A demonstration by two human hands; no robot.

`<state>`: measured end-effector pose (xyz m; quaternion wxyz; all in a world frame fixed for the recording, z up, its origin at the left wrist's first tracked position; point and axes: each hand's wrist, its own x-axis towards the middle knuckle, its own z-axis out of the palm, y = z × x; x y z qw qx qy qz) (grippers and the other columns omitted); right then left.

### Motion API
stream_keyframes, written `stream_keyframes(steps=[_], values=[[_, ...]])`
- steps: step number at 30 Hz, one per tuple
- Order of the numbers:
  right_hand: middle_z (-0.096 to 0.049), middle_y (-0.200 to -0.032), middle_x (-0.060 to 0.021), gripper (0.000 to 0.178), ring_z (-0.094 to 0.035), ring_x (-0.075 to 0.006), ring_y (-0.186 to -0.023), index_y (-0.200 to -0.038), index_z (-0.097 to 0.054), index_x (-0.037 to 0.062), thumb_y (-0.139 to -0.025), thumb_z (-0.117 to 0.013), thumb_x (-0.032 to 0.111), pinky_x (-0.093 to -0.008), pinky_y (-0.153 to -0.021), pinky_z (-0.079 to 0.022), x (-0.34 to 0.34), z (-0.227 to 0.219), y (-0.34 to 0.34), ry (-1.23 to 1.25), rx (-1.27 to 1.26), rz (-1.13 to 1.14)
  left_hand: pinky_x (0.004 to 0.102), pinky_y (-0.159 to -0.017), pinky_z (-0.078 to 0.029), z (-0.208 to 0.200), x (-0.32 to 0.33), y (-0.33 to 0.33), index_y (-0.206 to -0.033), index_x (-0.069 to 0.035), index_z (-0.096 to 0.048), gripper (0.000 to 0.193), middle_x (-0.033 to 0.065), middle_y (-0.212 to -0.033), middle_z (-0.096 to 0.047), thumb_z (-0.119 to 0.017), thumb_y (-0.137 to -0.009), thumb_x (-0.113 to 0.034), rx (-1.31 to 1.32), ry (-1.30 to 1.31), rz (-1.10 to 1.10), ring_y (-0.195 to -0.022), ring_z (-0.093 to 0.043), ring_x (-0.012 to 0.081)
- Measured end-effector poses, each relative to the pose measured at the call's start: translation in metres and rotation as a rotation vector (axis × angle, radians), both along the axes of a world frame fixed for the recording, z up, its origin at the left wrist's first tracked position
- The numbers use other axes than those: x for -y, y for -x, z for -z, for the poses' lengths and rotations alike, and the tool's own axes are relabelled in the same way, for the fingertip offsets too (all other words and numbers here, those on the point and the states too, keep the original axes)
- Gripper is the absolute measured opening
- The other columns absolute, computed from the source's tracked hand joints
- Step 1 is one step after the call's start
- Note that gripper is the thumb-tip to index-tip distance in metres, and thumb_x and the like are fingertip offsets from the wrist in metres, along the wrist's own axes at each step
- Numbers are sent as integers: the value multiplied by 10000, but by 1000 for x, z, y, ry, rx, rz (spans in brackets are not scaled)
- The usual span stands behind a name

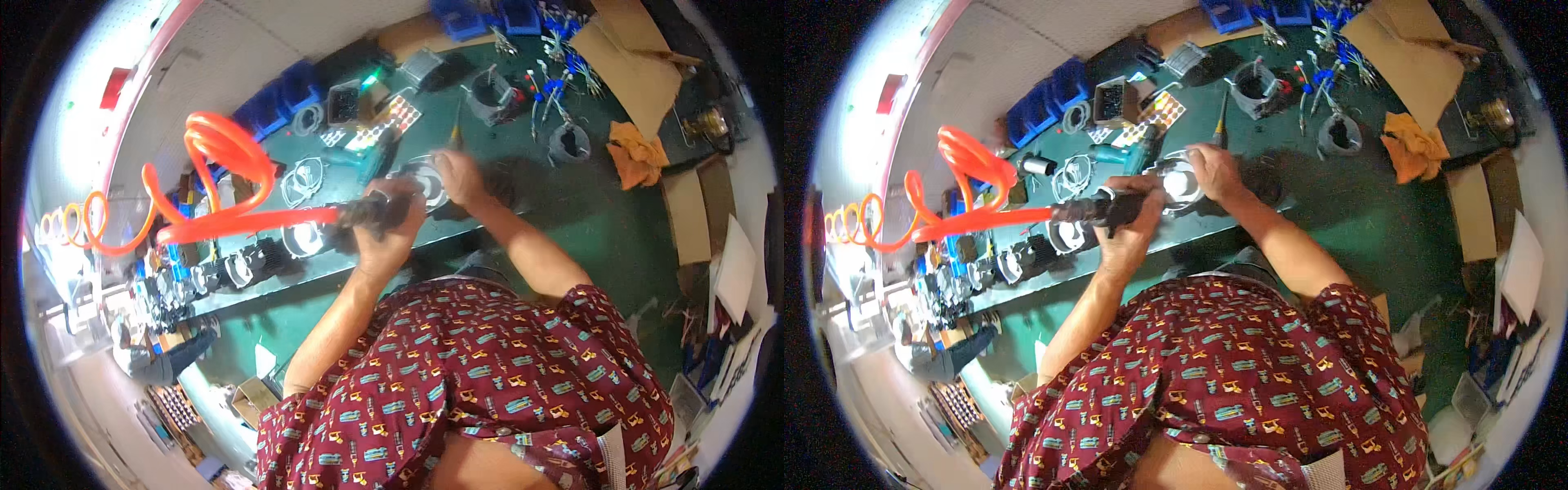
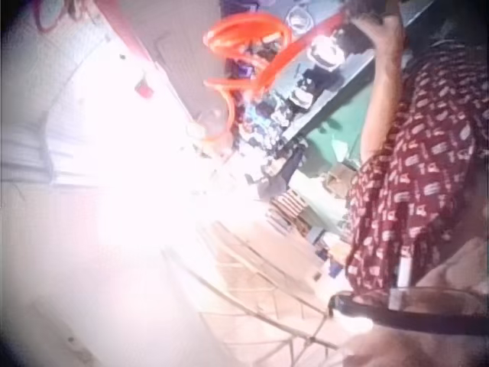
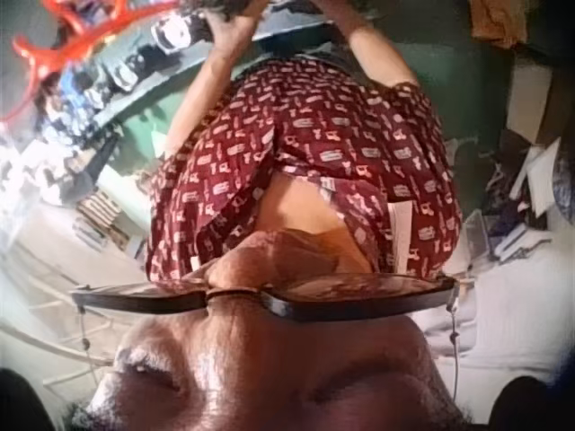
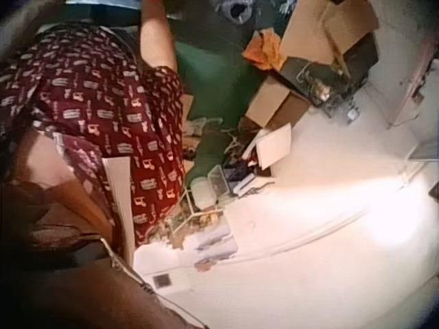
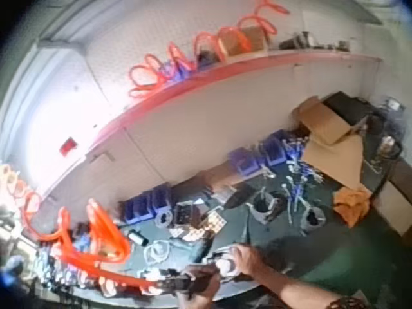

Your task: The person assembles a circular electronic component on a workbench. They use a pneumatic tool to fasten parts, then insert and tighten wires with a screwdriver. The finished unit is placed aside, and the process repeats with another component.

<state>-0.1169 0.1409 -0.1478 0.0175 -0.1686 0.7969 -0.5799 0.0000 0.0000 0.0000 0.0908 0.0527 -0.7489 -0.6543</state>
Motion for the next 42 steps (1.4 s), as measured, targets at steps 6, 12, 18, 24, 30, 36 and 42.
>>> stream_keyframes(steps=[6, 12, 18, 24, 30, 36, 42], values=[[-724, -1011, -220, 315, -699, -381, -946, -1126, -690, -16, -997, -518, 214, -433, -867, -539, 6, 9, 6, -5, -164, -1, 308, -753, -527, -73, 61, -10, -1125, -44, -628, 238, 14, -918, -668, -702, -900, -66, -147, 224, -157, -815, -633, 127], [-713, -1136, -141, 304, -648, -341, -1059, -1105, -694, 34, -803, -696, 69, -434, -940, -498, 33, -74, -25, -282, -593, 274, 363, -930, -490, -94, 198, -56, -1030, -28, -640, 181, 104, -1032, -704, -674, -852, -39, -252, 154, -424, -970, -647, 191], [-661, -1262, -212, 330, -615, -351, -1206, -1204, -663, 6, -899, -655, 130, -441, -1045, -467, 183, -74, -103, -15, -287, -46, 363, -929, -497, -42, 272, -67, -1019, -27, -644, 171, 99, -1018, -702, -678, -855, 9, -329, 100, -496, -958, -653, 194], [-623, -1301, -247, 361, -585, -419, -1218, -1273, -612, 2, -940, -647, 135, -467, -1048, -460, 254, -19, -127, -90, -203, -38, 364, -950, -506, -19, 297, -71, -1130, -31, -584, 309, 118, -1101, -684, -748, -867, -25, -312, -10, -398, -1035, -648, 203], [-642, -1268, -240, 326, -597, -415, -1198, -1256, -618, -5, -946, -618, 93, -458, -1038, -469, 260, -16, -132, -57, -227, -42, 364, -915, -527, -12, 308, -76, -1105, -33, -595, 276, 130, -1094, -690, -745, -874, -23, -325, -59, -357, -1015, -655, 215], [-638, -1272, -229, 366, -591, -413, -1191, -1288, -597, 21, -942, -622, 134, -463, -1035, -463, 258, -7, -131, -59, -147, -77, 353, -940, -495, -19, 305, -78, -1054, -22, -656, 213, 93, -1066, -681, -757, -871, -63, -280, 8, -316, -995, -636, 184], [-629, -1256, -202, 439, -580, -394, -1170, -1288, -580, 52, -902, -680, 235, -455, -1015, -454, 262, -9, -132, -164, -33, -77, 259, -714, -508, -44, 295, -40, -1048, -51, -730, 179, -1, -876, -682, -730, -870, -72, -76, 81, -144, -762, -619, 89]])
